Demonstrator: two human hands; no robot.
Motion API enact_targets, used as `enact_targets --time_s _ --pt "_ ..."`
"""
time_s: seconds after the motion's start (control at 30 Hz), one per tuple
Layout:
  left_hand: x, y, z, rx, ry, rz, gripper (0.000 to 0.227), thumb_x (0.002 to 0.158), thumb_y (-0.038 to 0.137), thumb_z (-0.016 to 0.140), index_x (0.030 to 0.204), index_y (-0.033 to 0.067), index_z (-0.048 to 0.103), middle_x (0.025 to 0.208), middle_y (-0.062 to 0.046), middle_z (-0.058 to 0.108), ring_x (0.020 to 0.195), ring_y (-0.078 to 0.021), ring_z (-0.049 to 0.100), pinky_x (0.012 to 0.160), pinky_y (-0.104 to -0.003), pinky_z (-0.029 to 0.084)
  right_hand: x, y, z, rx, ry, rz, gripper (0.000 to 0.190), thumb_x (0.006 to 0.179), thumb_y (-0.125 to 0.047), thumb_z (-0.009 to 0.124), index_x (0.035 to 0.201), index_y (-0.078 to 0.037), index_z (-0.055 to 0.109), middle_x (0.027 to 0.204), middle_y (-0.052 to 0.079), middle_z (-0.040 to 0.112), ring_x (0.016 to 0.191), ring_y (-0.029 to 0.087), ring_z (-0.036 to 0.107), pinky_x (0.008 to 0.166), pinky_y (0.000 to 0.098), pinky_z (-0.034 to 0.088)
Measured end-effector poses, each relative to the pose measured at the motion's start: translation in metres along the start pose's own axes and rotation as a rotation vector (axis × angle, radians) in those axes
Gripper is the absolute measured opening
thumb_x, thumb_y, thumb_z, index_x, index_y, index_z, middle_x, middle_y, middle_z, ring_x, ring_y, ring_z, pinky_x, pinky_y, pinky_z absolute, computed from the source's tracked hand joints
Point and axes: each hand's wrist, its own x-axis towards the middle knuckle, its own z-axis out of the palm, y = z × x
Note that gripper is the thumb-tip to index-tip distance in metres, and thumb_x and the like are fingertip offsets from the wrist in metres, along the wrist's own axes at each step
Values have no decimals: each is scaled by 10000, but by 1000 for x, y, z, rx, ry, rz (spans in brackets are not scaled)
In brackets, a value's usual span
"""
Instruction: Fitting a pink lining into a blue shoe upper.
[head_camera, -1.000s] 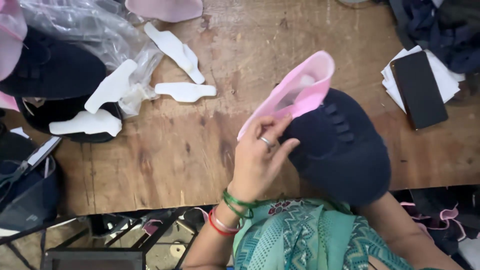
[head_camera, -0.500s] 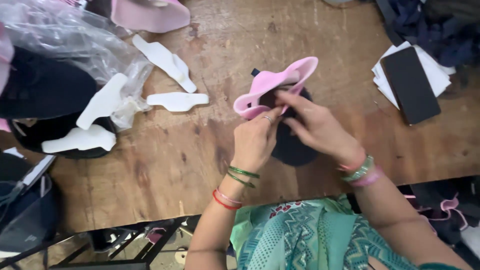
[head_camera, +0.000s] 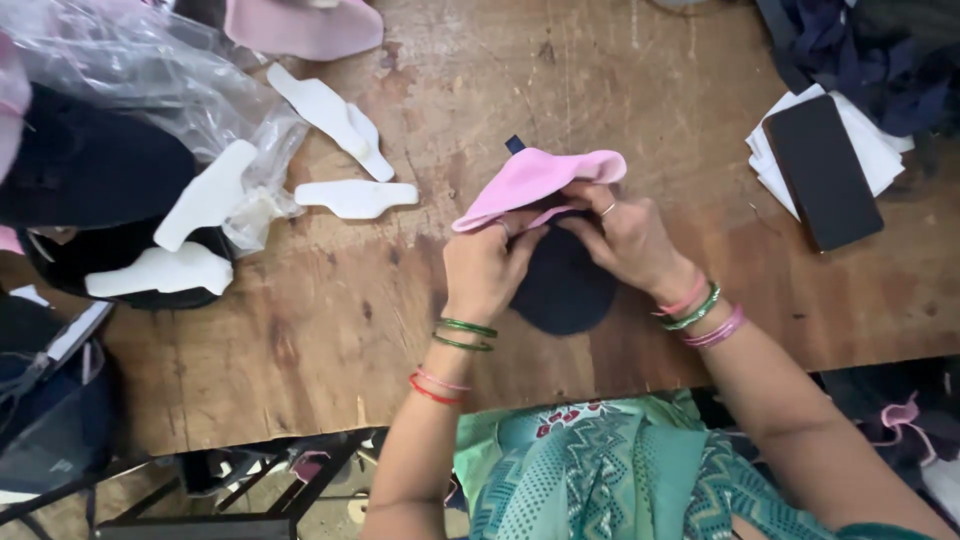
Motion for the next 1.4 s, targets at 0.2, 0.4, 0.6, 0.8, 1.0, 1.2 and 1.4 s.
enact_targets --time_s 0.2,0.4,0.6,0.8,1.0,1.2,1.4 --pt "10 8 -36 -359 33 -311 224 876 295 787 1033 136 793 756 -94 753 678 -206 720 643 -325 566 -13 0 -35 262 24 592 276 991 -37 660 1259 -79 713 1120 162 764 808 340 703 706 402 569" --pt "37 10 -37 -271 92 -212 204 934 235 773 1079 92 789 826 -102 759 730 -144 751 677 -275 560 11 -43 -44 -384 26 -342 462 711 -114 728 1165 -68 654 1269 212 636 1097 431 648 935 567 522" --pt "42 19 -49 -614 489 -175 236 952 31 574 1123 145 689 918 -66 730 797 -168 696 723 -293 558 46 -1 -45 -63 5 -83 500 811 64 572 1288 -41 679 1266 159 708 1142 364 680 993 445 563" --pt "47 2 24 -44 247 404 183 828 77 649 1008 83 676 1079 -112 721 1035 -306 702 903 -415 555 81 10 -36 28 -35 -5 262 1016 -68 694 1271 -12 665 1150 219 707 1048 387 694 881 415 566" --pt "68 -28 101 524 128 83 254 879 122 605 1087 113 748 997 -123 708 950 -291 699 813 -392 565 57 16 -18 -314 -44 -73 223 963 -63 649 1176 -14 694 1051 195 716 909 407 669 793 471 548" --pt "68 -46 94 349 111 127 299 884 113 600 1150 65 728 1022 -133 713 944 -301 697 793 -434 551 42 21 -2 -185 251 73 202 1033 -51 647 1220 20 669 1121 208 685 1017 395 673 872 447 562" --pt "53 -64 98 164 -103 4 481 881 151 614 1334 -9 635 1176 -292 642 879 -387 663 732 -461 558 90 -25 5 -386 72 71 400 909 8 664 1309 -11 678 1116 170 728 1011 369 690 847 450 560"
